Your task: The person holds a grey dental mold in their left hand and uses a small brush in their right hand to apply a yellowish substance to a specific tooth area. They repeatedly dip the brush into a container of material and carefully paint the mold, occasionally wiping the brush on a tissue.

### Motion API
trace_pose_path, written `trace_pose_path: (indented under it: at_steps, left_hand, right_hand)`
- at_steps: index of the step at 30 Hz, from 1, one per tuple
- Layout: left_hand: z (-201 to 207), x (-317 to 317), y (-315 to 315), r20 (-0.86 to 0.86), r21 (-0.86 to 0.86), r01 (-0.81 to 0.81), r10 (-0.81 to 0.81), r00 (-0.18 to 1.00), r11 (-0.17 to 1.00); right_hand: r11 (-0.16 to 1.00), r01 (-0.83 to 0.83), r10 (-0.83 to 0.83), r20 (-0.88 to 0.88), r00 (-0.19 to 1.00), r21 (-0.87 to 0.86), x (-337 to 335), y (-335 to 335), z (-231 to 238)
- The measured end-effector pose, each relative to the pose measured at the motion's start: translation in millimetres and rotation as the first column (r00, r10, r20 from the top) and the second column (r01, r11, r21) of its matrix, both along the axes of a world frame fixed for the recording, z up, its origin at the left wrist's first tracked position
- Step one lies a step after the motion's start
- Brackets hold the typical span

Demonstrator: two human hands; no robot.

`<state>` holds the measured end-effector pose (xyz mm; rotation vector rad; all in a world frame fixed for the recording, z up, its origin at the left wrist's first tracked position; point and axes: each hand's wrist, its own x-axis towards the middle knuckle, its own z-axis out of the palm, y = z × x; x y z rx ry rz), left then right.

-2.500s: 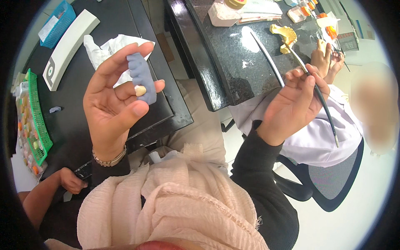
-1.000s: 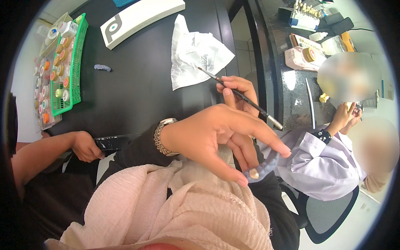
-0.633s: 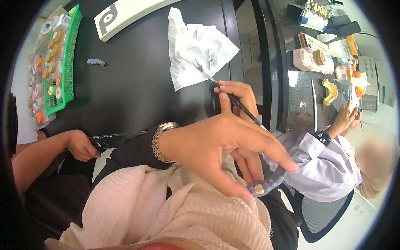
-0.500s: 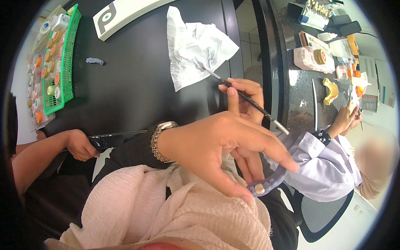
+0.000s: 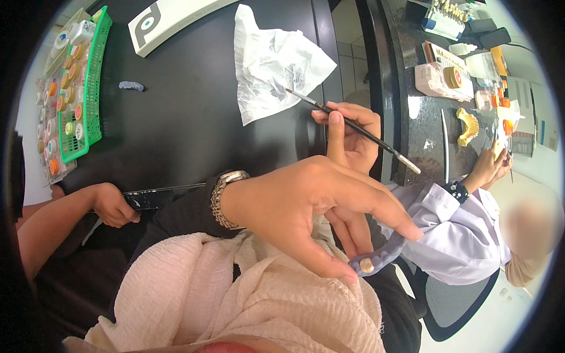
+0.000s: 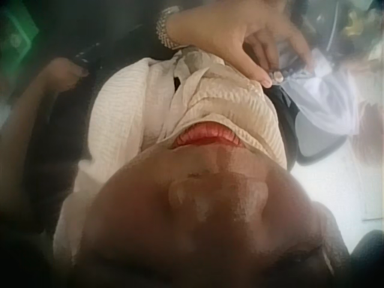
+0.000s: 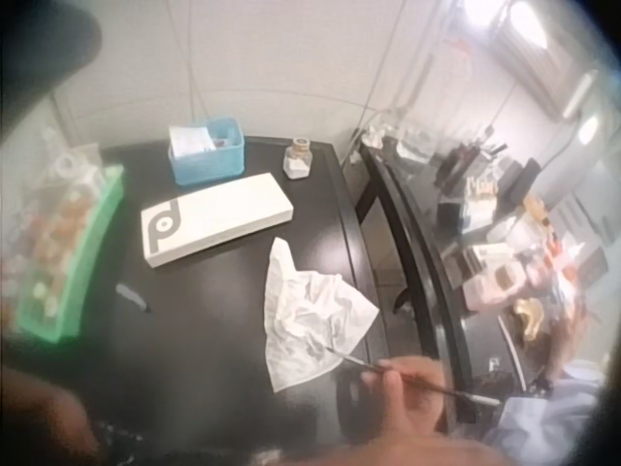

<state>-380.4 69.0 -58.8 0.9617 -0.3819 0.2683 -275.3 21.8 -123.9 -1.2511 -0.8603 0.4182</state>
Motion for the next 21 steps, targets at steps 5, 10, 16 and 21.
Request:
trace_pose_path:
  at_steps: [5,10,16,21]
  left_hand:
    - [-3.1,3.7,-2.1,0.048,0.021,-0.059,0.058,0.997,0.998]
    - [0.5,1.8,0.5,0.007,-0.006,-0.022,0.022,1.000,1.000]
    - [-2.2,1.1,0.2,0.009,0.027,-0.045,0.044,0.999,0.999]
    - [3.0,-1.4,3.6,-0.060,-0.055,0.014,-0.017,0.998,0.998]
  right_hand:
    - [0.998,0.003,-0.004,-0.011,1.000,-0.069,0.1,-0.4,-2.5]
    - [0.999,-0.028,0.031,0.066,0.997,-0.039,6.2,-3.8,-7.3]
    - [0.997,0.073,-0.073,-0.036,0.997,-0.015,3.9,-4.6,-3.3]
    - [0.997,0.075,-0.075,-0.025,0.997,-0.023,5.9,-1.5,-7.9]
